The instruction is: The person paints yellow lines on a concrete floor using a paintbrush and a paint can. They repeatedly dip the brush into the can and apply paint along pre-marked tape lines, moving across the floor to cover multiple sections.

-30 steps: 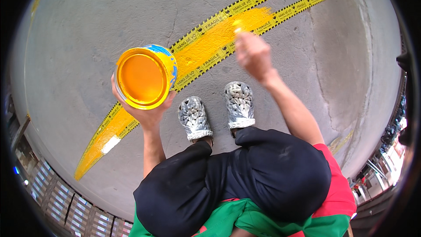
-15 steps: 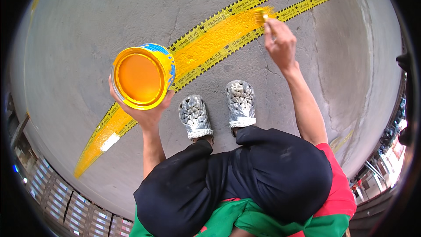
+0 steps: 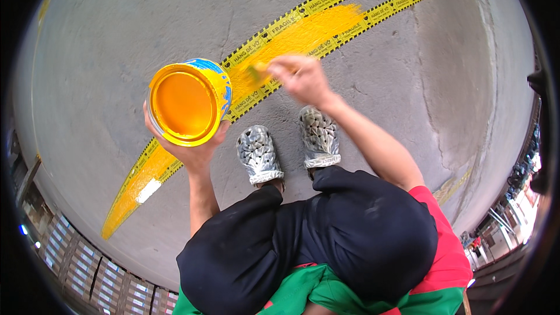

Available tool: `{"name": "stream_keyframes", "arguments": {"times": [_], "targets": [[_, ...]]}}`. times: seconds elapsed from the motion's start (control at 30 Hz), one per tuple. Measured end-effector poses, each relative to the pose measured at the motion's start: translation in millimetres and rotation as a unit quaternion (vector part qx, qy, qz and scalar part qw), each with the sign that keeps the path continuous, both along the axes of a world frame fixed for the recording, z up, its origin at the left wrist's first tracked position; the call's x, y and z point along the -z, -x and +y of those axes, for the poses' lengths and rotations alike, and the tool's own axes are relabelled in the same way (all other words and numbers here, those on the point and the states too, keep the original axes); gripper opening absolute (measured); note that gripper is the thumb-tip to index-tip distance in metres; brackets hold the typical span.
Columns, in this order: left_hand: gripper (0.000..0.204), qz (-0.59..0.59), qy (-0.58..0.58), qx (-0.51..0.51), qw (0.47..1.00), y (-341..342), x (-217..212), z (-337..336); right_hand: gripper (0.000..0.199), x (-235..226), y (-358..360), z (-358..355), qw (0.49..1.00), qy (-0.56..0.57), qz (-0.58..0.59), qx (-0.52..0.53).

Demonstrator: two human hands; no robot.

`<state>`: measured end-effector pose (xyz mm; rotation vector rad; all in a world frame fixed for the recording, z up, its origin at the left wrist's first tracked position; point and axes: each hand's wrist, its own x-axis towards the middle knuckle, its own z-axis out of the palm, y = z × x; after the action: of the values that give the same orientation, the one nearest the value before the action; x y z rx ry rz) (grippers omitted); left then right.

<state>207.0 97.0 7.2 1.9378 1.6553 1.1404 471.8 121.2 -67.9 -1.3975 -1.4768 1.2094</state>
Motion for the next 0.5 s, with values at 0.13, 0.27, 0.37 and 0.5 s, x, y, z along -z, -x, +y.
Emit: {"name": "stream_keyframes", "arguments": {"times": [0.13, 0.27, 0.37, 0.5], "targets": [[0.114, -0.045, 0.003, -0.010, 0.999, 1.7, 0.8, -0.6, 0.019, -1.7, -104.7, 44.2, 0.975, 0.003, -0.186, 0.119], [0.115, -0.040, -0.004, -0.016, 0.999, -0.2, 0.6, -0.6, 0.021, -18.5, -167.2, 75.1, 0.875, -0.165, -0.432, 0.145], [0.116, -0.050, -0.002, -0.004, 0.999, -3.4, -1.2, -1.3, 0.014, -23.2, -137.0, 68.2, 0.884, -0.158, -0.427, 0.103], [0.115, -0.058, 0.003, 0.002, 0.998, -8.1, -0.4, 0.1, 0.014, -13.6, -30.0, 8.9, 0.908, -0.172, -0.372, -0.090]]}}
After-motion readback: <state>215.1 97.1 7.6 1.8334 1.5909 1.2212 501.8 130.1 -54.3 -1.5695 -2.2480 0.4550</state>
